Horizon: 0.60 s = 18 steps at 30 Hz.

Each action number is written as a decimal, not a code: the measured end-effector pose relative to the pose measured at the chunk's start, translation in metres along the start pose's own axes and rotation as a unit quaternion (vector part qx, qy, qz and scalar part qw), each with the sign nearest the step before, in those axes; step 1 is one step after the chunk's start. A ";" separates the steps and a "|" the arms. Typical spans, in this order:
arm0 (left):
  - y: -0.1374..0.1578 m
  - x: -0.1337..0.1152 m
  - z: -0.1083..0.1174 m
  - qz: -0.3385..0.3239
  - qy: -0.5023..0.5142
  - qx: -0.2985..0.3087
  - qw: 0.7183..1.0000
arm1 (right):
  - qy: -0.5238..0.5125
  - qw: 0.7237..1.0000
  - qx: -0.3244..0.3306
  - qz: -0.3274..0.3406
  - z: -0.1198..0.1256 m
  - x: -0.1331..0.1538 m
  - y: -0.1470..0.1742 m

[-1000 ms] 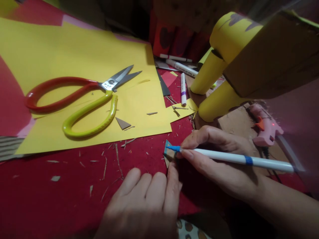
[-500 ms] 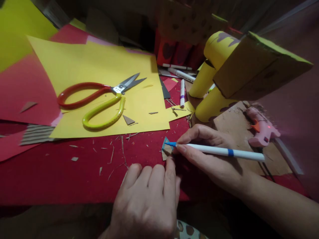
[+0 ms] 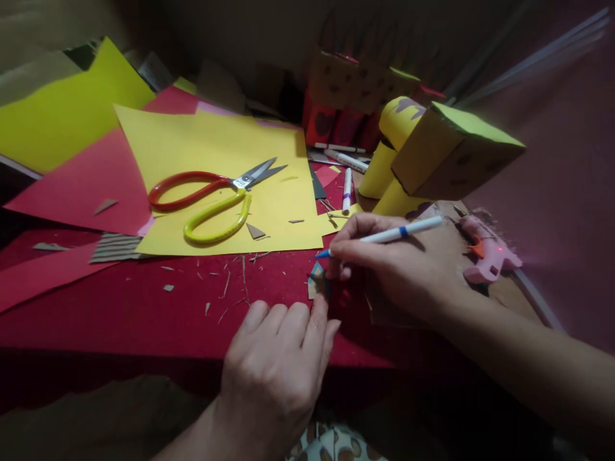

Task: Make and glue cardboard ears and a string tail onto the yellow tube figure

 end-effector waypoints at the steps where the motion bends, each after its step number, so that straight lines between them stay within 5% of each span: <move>1: 0.001 0.000 -0.001 -0.001 -0.001 -0.001 1.000 | -0.003 1.000 -0.006 0.021 0.000 0.001 -0.001; 4: 0.004 -0.001 -0.003 -0.004 0.000 -0.012 1.000 | 0.001 0.998 -0.016 0.066 0.002 -0.003 0.002; 10: 0.009 -0.003 -0.006 0.015 0.007 -0.034 0.999 | 0.158 0.986 -0.015 0.048 0.008 -0.019 0.019; 18: 0.014 -0.004 -0.009 0.035 0.031 -0.049 0.998 | 0.154 0.986 0.022 0.063 0.000 -0.013 0.016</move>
Point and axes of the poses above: each hand's wrist, its own y-axis away from the middle knuckle, its own z-axis out of the back of the hand, x = y × z, the point moved 2 cm from there along -y, towards the middle knuckle, and after that the axes turned 10 degrees about x, right-handed, at the moved point
